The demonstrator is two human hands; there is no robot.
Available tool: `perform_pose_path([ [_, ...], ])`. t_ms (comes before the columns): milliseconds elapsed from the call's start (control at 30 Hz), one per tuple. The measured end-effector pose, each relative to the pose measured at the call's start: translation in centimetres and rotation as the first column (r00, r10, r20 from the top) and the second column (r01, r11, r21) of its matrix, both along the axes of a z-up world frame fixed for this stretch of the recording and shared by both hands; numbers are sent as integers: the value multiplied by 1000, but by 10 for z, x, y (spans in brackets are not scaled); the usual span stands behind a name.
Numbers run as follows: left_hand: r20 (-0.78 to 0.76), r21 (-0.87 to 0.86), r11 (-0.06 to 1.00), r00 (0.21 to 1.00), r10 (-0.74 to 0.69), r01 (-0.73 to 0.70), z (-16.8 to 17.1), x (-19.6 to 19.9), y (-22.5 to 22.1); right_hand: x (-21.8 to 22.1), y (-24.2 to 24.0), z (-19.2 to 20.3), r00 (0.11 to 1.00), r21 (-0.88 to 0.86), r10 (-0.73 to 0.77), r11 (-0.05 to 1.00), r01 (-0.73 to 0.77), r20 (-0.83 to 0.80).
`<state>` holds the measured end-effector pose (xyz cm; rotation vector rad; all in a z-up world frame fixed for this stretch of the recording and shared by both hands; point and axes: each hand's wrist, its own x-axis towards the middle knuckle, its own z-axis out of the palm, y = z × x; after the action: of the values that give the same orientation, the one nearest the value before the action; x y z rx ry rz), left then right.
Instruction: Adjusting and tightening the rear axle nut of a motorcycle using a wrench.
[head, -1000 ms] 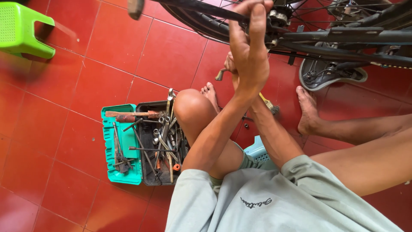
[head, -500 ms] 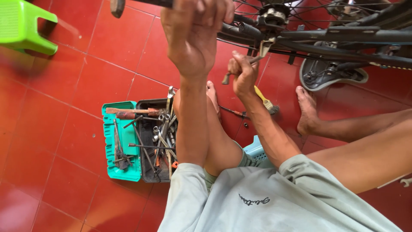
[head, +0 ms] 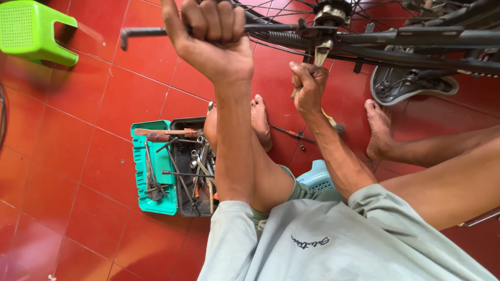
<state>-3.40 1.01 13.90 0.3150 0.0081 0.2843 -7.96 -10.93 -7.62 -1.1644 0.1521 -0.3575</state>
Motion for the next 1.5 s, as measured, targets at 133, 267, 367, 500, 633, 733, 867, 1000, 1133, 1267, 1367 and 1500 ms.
perform_pose_path([
  [133, -31, -29, 1000, 1000, 6, -7, -7, 1, 5, 5, 4, -4, 997, 1, -30, 1000, 30, 75],
  [267, -58, -76, 997, 998, 19, -24, -30, 7, 7, 3, -1, -5, 999, 6, -12, 1000, 12, 36],
  [367, 8, -202, 979, 1000, -1, 2, -75, 22, 13, 7, 7, -7, 996, 76, 6, 997, -13, 85],
  [500, 65, -458, 882, 994, -91, 111, -114, 30, 11, 10, 17, -23, 998, 248, -32, 969, 16, 60],
  [633, 201, -736, 605, 951, -233, 304, -147, 36, 0, 11, 32, -9, 983, 360, -5, 931, -63, 183],
  [733, 175, -747, 597, 953, -248, 293, -143, 39, -2, 17, 28, -11, 985, 369, 2, 927, -66, 173],
  [867, 152, -730, 628, 959, -237, 271, -152, 40, 0, 18, 26, -15, 983, 344, 31, 935, -93, 182],
  [1000, 85, -592, 777, 975, -206, 216, -175, 44, -1, 17, 13, -20, 972, 278, 123, 944, -177, 202],
  [1133, 85, -575, 798, 984, -159, 178, -143, 37, 6, 15, 6, -23, 982, 204, 137, 965, -163, 133],
  [1267, 163, -521, 833, 980, -115, 185, -113, 31, 6, 12, 17, -19, 976, 300, 135, 936, -183, 172],
  [1367, 202, -479, 858, 974, -97, 185, -93, 33, 4, 17, 27, -6, 974, 368, 132, 909, -194, 186],
  [1500, 216, -396, 902, 972, -93, 174, -69, 30, 3, 20, 35, 14, 944, 370, 222, 879, -302, 244],
])
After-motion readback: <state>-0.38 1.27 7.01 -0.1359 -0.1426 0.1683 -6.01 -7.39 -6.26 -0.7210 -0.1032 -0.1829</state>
